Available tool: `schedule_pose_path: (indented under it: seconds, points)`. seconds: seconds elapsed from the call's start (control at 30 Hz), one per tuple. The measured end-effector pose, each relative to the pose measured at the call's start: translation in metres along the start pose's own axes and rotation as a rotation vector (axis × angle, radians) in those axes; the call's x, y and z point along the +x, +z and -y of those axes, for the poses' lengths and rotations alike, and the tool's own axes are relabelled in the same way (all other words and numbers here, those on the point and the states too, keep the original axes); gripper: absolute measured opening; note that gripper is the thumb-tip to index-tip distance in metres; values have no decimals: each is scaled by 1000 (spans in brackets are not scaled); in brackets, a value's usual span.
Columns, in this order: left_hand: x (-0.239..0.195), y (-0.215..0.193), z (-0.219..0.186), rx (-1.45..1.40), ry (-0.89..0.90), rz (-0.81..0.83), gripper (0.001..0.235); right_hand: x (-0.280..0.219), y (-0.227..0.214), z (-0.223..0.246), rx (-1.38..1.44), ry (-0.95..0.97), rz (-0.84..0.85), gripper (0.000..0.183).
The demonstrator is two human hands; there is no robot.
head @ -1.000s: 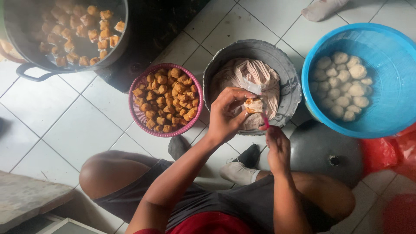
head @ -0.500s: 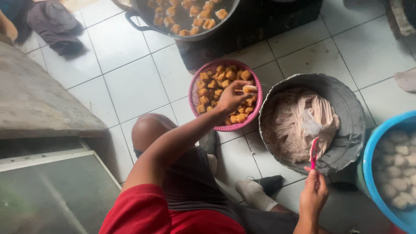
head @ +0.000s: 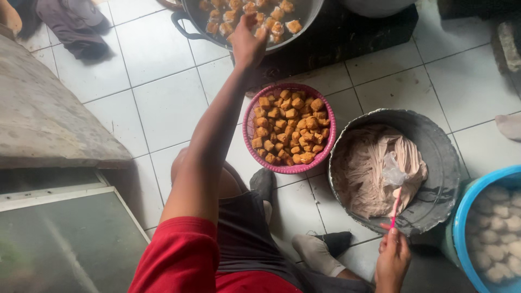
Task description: The person sits on the floor and repeatedly picks up fried dough balls from a pink basket. They use a pink spatula to scoop a paste from a metal bowl and stuff it into each dough ball before placing it back in the basket.
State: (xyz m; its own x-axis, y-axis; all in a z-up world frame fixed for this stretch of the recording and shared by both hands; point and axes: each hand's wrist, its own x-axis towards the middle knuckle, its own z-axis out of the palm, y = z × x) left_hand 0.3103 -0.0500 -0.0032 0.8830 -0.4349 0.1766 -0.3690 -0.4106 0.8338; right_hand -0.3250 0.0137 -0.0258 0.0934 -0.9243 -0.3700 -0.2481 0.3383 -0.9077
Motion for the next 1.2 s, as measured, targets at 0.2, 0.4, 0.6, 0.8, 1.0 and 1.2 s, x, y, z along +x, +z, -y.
schedule_pose_path:
  seconds: [0.2,0.4,0.6,0.8,1.0,1.2]
  points:
    - [-97,21,17,185,153,468,28,23,-15,-35,18,107,-9,33]
    - [-182,57,64,713,482,888,45,69,-22,-60,-763,-198,146,25]
    - [-220,61,131,807,516,957,41,108,-25,-71,-1295,-137,167,27]
    - [-223,56,142,892,705,824,37,138,-11,-88,-1563,-206,230,18]
    - [-217,47,116,1054,712,830,39,154,-3,-90,-1536,-30,539,15]
    - [-222,45,92,1223,735,924,45,138,6,-84,-947,-299,700,26]
